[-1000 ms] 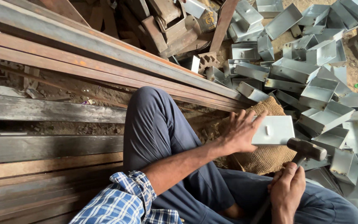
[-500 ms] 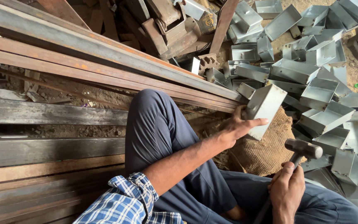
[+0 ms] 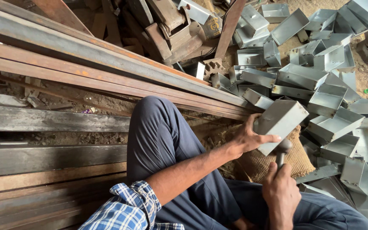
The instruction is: The person assembles metal boxes by hammering components together and fitting parts by hand.
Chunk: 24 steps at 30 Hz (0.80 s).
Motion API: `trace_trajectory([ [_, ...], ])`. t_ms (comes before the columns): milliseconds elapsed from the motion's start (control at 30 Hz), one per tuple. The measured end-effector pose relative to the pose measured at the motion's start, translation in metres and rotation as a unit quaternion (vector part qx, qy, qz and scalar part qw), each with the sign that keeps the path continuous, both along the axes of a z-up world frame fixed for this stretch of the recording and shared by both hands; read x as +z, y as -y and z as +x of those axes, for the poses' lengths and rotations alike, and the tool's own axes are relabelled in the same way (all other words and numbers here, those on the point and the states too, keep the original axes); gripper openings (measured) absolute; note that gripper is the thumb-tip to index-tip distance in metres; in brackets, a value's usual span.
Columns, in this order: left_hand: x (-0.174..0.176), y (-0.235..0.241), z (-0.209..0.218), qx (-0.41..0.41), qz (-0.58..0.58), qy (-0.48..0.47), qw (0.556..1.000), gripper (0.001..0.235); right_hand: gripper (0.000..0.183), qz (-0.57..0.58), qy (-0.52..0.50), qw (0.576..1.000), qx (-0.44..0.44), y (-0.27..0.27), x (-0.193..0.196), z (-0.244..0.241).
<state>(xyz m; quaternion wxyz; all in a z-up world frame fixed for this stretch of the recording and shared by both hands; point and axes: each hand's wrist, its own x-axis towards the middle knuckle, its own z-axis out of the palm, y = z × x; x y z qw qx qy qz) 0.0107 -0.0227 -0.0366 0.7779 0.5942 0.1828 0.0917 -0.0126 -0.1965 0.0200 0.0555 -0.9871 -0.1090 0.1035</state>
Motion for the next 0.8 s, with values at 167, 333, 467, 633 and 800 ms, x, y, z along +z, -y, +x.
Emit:
trace_trajectory([
  [167, 0.0038, -0.0059, -0.0012, 0.000, -0.036, -0.051, 0.998, 0.102, 0.043, 0.010, 0.011, 0.999, 0.035, -0.0110, 0.0052, -0.0073],
  [333, 0.0027, -0.0045, -0.0001, 0.004, -0.031, -0.059, 0.998, 0.104, 0.043, 0.012, 0.000, 0.999, 0.035, -0.0119, 0.0055, -0.0054],
  [467, 0.0020, -0.0057, -0.0001, -0.005, -0.028, -0.039, 0.999, 0.100, 0.043, 0.019, -0.015, 0.999, 0.027, -0.0120, 0.0060, -0.0047],
  [633, 0.0023, -0.0059, -0.0002, -0.003, -0.032, -0.028, 0.999, 0.098, 0.042, 0.013, -0.022, 0.999, 0.032, -0.0129, 0.0068, -0.0043],
  [800, 0.0035, -0.0062, -0.0001, -0.008, -0.030, -0.034, 0.999, 0.098, 0.042, 0.017, -0.025, 0.999, 0.041, -0.0134, 0.0043, -0.0040],
])
